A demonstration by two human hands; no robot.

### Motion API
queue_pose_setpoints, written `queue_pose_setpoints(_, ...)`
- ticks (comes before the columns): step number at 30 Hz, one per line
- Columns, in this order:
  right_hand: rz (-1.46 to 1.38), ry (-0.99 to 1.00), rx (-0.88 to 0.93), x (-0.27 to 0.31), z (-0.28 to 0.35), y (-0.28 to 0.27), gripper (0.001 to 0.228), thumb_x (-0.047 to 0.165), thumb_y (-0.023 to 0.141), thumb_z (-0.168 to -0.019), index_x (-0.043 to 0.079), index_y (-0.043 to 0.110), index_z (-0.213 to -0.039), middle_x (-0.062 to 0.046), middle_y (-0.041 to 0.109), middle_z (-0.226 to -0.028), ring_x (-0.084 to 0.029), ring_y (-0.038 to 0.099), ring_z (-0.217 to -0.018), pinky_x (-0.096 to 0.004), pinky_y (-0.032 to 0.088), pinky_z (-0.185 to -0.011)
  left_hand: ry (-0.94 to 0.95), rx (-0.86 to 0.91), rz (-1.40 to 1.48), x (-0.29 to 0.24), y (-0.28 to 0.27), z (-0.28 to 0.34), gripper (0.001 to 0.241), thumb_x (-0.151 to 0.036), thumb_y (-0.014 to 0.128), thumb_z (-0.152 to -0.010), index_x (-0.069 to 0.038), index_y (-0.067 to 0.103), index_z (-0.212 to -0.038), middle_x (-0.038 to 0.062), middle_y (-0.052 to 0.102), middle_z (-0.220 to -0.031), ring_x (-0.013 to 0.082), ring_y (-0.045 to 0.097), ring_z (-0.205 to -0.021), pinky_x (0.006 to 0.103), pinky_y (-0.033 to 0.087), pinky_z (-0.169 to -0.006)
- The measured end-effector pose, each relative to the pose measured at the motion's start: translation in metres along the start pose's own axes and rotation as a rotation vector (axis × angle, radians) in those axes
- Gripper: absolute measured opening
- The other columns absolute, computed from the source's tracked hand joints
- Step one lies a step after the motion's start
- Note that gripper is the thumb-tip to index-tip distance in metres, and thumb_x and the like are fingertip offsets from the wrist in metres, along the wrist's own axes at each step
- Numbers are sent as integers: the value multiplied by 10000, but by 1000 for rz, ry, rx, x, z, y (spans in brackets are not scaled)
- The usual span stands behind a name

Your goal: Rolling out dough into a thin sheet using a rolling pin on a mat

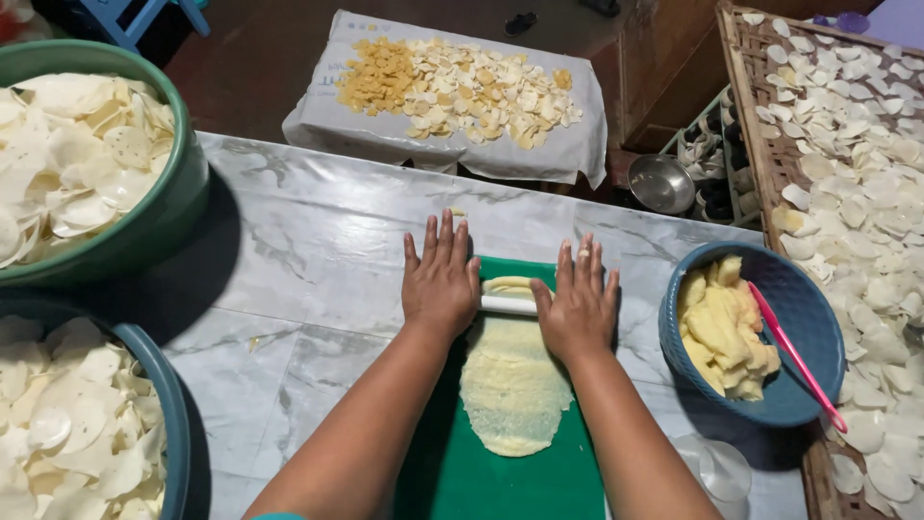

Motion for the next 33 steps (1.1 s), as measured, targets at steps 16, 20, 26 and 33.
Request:
queue_pose_setpoints(16, -129, 37, -240, -24, 14, 1, 609, 488, 367, -1112, 125, 383, -1601, -185, 261, -1697, -364, 223, -1570, -674, 185, -1209, 62, -206, 9, -5, -7, 35, 653, -433, 273, -1076, -110, 226, -1643, 135, 108, -1737, 322, 46, -1602, 595, -27, -1271)
queue_pose_setpoints(20, 48, 55, -11, -15, 49, 11, 638, 541, 271, -1075, 229, 292, -1631, -136, 185, -1727, -297, 143, -1600, -665, 99, -1233, 42, -34, -27, -2, 17, 54, 682, -452, 213, -1055, -133, 152, -1655, 108, 61, -1742, 290, 6, -1607, 564, -66, -1275)
queue_pose_setpoints(26, 48, -95, -166, -13, 136, 14, 595, 423, 350, -1066, 166, 344, -1602, -107, 233, -1715, -285, 216, -1574, -554, 184, -1231, 150, -216, -106, 5, 46, 120, 623, -395, 270, -1057, -122, 293, -1617, 84, 196, -1717, 262, 146, -1587, 490, 40, -1281)
queue_pose_setpoints(33, -89, 63, -78, -41, 96, 17, 593, 502, 267, -1122, 181, 355, -1613, -103, 301, -1697, -292, 225, -1580, -687, -1, -1230, 65, -110, -26, -5, 2, 107, 664, -472, 282, -1076, -112, 251, -1634, 134, 180, -1719, 328, 126, -1589, 579, -33, -1262)
Point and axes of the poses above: each hand's wrist, its own z-axis away from the middle knuckle, its own y-axis out of the palm, x = y × z, the point moved 5 cm from there along -z, towards the middle knuckle
